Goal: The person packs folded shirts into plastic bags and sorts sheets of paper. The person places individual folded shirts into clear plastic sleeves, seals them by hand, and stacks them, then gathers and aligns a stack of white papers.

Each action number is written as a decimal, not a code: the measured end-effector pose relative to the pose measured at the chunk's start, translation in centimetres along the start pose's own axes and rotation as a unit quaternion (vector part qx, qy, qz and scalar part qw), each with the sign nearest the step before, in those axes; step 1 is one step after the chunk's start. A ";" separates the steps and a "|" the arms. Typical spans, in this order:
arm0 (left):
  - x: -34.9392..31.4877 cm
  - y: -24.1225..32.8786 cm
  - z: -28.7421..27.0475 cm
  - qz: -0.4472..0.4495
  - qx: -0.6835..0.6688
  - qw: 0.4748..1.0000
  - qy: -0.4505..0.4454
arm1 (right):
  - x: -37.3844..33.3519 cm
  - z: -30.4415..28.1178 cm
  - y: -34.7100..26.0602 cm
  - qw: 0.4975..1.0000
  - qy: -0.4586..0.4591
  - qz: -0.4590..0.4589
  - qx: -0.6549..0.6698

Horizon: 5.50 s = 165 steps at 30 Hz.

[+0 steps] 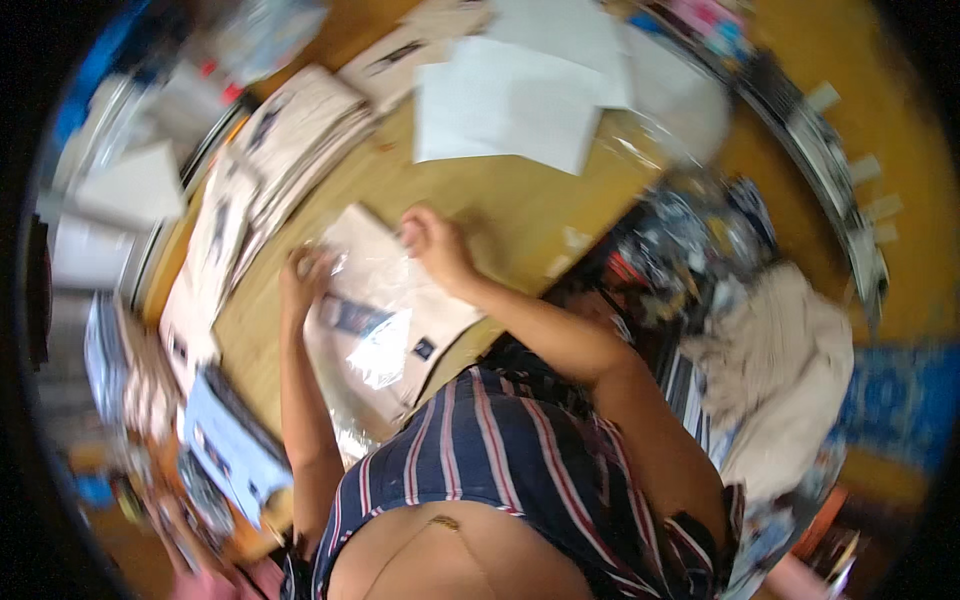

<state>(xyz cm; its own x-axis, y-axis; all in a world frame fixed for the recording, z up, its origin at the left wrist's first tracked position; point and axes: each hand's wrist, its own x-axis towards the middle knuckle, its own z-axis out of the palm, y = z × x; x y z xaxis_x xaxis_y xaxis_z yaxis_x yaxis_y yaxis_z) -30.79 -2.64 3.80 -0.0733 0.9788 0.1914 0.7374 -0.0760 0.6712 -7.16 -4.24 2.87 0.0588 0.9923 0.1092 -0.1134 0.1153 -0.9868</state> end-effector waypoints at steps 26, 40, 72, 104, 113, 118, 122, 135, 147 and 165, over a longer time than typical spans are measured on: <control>-2.4 11.3 -27.4 0.066 0.083 0.990 0.096 | 11.9 12.3 -19.7 0.668 -0.504 -0.370 -0.403; -1.9 13.7 -25.6 0.132 0.213 0.955 0.161 | 11.3 8.2 -22.3 0.810 -0.485 -0.295 -0.147; -4.2 -7.2 -2.8 -0.280 -0.040 0.908 0.311 | 15.2 8.3 6.9 0.895 -0.377 -0.115 -0.208; -22.4 2.2 -0.9 -0.406 -0.350 0.842 0.055 | 1.2 -3.8 -1.6 0.741 -0.587 0.260 -0.197; -28.3 3.8 -1.2 -0.351 -0.282 0.884 0.121 | -0.7 -1.5 -2.0 0.762 -0.593 0.188 -0.179; -23.7 7.0 -2.6 -0.274 -0.112 0.948 0.112 | 4.8 3.2 -1.0 0.831 -0.496 0.197 -0.159; -19.4 12.9 3.4 -0.148 0.013 0.983 -0.111 | 6.2 -0.9 1.0 0.909 -0.336 0.206 -0.132; 2.9 5.2 7.9 -0.102 0.069 0.972 -0.201 | -9.0 -14.9 -2.3 0.922 -0.090 0.336 0.171; 0.9 15.1 -11.3 0.026 -0.417 0.880 -0.225 | -0.8 -6.2 -13.2 0.973 -0.128 -0.018 0.192; -7.2 8.1 -7.6 0.058 -0.277 0.958 -0.054 | 3.5 -6.2 -11.3 0.920 -0.338 -0.100 -0.171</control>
<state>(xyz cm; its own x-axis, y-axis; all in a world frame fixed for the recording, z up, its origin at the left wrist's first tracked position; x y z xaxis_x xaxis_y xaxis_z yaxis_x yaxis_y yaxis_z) -29.36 -11.73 13.28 0.0795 0.9693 0.2328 0.2648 -0.2457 0.9325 0.46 -2.37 13.62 -0.5994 0.7673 0.2279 0.1576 0.3923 -0.9062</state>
